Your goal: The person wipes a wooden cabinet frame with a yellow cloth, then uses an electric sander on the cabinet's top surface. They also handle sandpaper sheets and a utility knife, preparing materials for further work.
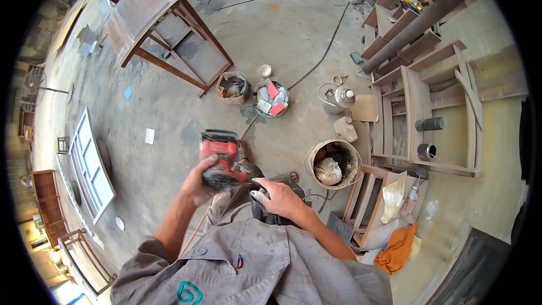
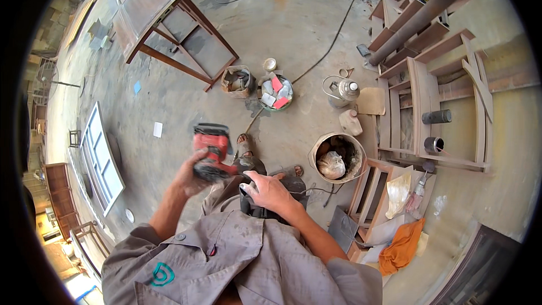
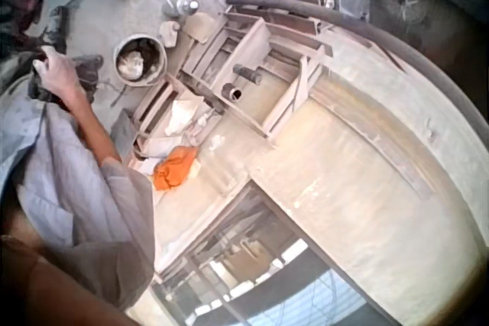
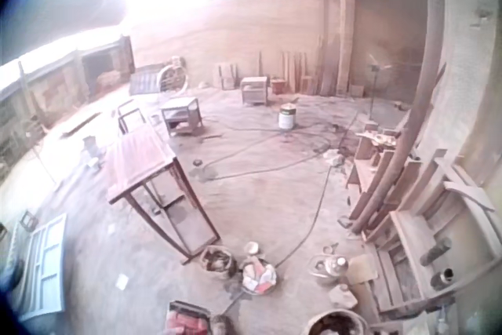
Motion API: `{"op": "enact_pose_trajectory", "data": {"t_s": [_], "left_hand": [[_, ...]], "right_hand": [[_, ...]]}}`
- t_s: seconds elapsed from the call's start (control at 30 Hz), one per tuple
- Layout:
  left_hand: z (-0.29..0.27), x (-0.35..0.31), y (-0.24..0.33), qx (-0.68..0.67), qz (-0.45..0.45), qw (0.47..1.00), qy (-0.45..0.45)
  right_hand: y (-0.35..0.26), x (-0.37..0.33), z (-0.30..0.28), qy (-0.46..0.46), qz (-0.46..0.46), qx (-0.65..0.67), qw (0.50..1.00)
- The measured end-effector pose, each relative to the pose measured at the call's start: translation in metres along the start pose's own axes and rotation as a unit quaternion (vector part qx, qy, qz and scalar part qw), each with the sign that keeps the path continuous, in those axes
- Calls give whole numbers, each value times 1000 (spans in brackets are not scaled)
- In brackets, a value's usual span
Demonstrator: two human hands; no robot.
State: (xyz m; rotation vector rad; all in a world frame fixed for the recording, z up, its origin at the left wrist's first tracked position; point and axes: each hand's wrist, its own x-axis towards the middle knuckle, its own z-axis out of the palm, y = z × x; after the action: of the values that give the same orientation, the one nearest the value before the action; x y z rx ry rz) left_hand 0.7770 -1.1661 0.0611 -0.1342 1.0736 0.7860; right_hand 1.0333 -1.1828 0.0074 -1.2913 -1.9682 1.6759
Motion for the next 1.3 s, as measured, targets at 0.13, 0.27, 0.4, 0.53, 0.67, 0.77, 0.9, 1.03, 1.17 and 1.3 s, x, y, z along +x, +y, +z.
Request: {"op": "enact_pose_trajectory", "data": {"t_s": [0.13, 0.27, 0.4, 0.53, 0.67, 0.77, 0.9, 1.03, 1.17, 1.3], "left_hand": [[-54, -19, 79, 68, 99, 990, 75], [-101, -52, 165, 103, 137, 978, 115], [-122, -77, 232, 136, 171, 955, 203], [-134, -65, 284, 170, 166, 959, 156], [-143, -26, 288, 122, 227, 966, 37], [-145, -26, 258, 88, 273, 957, -33], [-89, -28, 250, 72, 294, 949, -90], [-75, -30, 283, 101, 357, 923, -105], [-63, -56, 276, 129, 413, 899, -60], [-26, -29, 257, 65, 286, 955, -44]], "right_hand": [[-1, 29, 8, 2, 0, 54, 999], [-1, 73, 21, -15, 101, 19, 995], [33, 93, 58, 35, 86, -36, 995], [15, 101, 57, 31, 193, 1, 981], [57, 119, 64, 49, 155, -66, 984], [37, 124, 48, 40, 223, 49, 973], [68, 90, 35, 155, 275, 81, 945], [132, 64, 30, 213, 305, 69, 926], [156, 63, 11, 158, 333, 79, 926], [158, 74, 3, 141, 330, -20, 933]]}}
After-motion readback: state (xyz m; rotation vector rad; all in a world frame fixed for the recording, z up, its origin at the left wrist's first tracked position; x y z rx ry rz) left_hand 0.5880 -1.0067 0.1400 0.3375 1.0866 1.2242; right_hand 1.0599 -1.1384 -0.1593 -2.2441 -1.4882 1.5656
